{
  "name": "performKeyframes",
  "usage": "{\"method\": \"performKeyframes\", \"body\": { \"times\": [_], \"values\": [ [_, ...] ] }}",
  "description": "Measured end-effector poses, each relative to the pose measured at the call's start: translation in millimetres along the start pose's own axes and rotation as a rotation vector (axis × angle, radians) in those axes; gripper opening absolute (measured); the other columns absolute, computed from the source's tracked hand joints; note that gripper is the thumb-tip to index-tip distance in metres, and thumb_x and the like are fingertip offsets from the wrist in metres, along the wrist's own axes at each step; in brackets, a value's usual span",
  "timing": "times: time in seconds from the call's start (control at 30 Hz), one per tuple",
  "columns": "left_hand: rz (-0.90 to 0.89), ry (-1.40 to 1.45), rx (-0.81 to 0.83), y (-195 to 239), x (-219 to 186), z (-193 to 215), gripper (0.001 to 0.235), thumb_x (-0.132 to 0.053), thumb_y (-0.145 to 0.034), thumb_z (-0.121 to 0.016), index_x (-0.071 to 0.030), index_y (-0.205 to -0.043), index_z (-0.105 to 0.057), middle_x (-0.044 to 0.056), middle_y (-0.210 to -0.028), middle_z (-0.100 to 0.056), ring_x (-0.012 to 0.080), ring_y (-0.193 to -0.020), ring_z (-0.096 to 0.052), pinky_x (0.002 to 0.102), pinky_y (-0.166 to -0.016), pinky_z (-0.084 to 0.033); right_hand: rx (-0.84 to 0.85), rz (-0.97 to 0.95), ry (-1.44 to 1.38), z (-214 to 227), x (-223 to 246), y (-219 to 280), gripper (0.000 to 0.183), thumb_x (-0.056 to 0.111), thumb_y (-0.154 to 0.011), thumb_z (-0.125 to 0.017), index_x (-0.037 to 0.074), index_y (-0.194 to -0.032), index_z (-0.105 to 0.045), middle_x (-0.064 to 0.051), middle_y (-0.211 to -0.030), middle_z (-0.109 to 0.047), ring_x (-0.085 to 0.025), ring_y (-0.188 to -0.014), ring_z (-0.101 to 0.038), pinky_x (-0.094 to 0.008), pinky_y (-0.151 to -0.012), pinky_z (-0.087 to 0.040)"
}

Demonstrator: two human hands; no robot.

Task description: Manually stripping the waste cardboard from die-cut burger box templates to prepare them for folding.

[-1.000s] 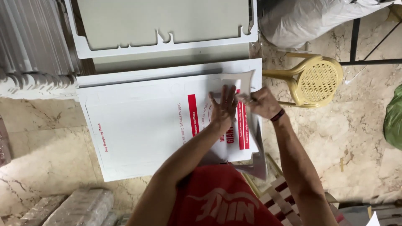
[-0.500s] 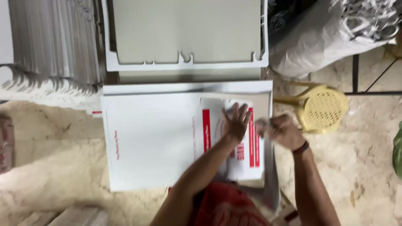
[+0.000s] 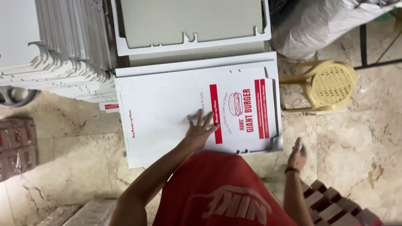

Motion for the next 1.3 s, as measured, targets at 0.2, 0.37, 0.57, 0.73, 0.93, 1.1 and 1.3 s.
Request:
{"method": "performKeyframes", "body": {
  "times": [0.2,0.37,0.57,0.73,0.93,1.1,1.3],
  "values": [
    [-0.287,-0.096,-0.024,18.6,-33.9,-22.5,0.077,-0.008,-0.085,-0.072,-0.022,-0.155,-0.043,0.019,-0.17,-0.009,0.057,-0.151,-0.003,0.079,-0.108,-0.028,0.455,-0.551,-0.346,-167.0,-91.4,162.3,0.055,0.044,-0.108,-0.041,0.016,-0.155,-0.045,-0.013,-0.158,-0.046,-0.048,-0.148,-0.033,-0.057,-0.119,-0.034],
    [-0.457,-0.199,0.0,27.8,-54.1,-14.9,0.084,-0.004,-0.07,-0.078,-0.032,-0.147,-0.055,0.012,-0.172,-0.012,0.0515,-0.154,-0.006,0.075,-0.113,-0.029,0.258,-0.65,-0.768,-230.3,6.1,240.6,0.049,0.025,-0.092,-0.084,-0.005,-0.096,-0.046,-0.025,-0.084,-0.065,-0.036,-0.072,-0.07,-0.046,-0.071,-0.063],
    [-0.623,-0.32,-0.029,21.1,-90.9,-2.7,0.082,-0.012,-0.071,-0.082,-0.03,-0.146,-0.056,0.01,-0.169,-0.019,0.0541,-0.151,-0.013,0.079,-0.106,-0.036,0.181,-0.475,-0.173,-219.2,-124.2,210.8,0.051,0.052,-0.089,-0.077,0.004,-0.095,-0.063,-0.023,-0.096,-0.072,-0.035,-0.097,-0.072,-0.054,-0.087,-0.058],
    [-0.484,-0.408,0.065,29.1,-93.9,-3.1,0.093,-0.005,-0.077,-0.078,-0.047,-0.152,-0.042,-0.001,-0.173,-0.006,0.0499,-0.155,-0.001,0.086,-0.109,-0.018,0.433,-0.548,-0.775,-227.0,-49.9,224.3,0.037,0.025,-0.096,-0.075,-0.009,-0.085,-0.065,-0.024,-0.087,-0.073,-0.038,-0.076,-0.075,-0.058,-0.075,-0.065],
    [-0.415,-0.478,0.051,6.6,-91.2,-30.2,0.073,-0.035,-0.104,-0.051,-0.045,-0.162,-0.007,-0.001,-0.173,0.007,0.0451,-0.156,0.008,0.084,-0.114,-0.011,0.388,-0.294,-0.137,-208.3,-17.7,222.1,0.05,0.049,-0.095,-0.069,0.0,-0.086,-0.076,-0.019,-0.082,-0.075,-0.034,-0.088,-0.074,-0.05,-0.082,-0.056],
    [-0.459,-0.502,0.089,10.9,-94.4,-27.9,0.077,-0.025,-0.1,-0.06,-0.057,-0.156,-0.019,0.0,-0.172,0.011,0.0493,-0.154,0.008,0.087,-0.11,-0.015,0.336,-0.467,-0.618,-210.2,-31.9,249.0,0.037,0.023,-0.102,-0.063,-0.011,-0.088,-0.062,-0.032,-0.08,-0.07,-0.041,-0.076,-0.075,-0.056,-0.073,-0.063],
    [-0.36,-0.328,0.124,30.6,-67.1,4.8,0.093,-0.007,-0.086,-0.072,-0.048,-0.158,-0.029,-0.004,-0.173,0.007,0.0453,-0.156,0.007,0.086,-0.11,-0.017,0.362,-0.572,-0.756,-224.3,-18.5,275.4,0.046,0.026,-0.099,-0.073,-0.008,-0.121,-0.052,-0.022,-0.093,-0.068,-0.034,-0.079,-0.075,-0.056,-0.076,-0.065]
  ]
}}
Point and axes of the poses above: each hand's wrist, its own y-axis away from the middle knuckle, its own z-axis out of the back of the hand, x = y × z, the point moved 9 cm from there along -y, towards the middle knuckle
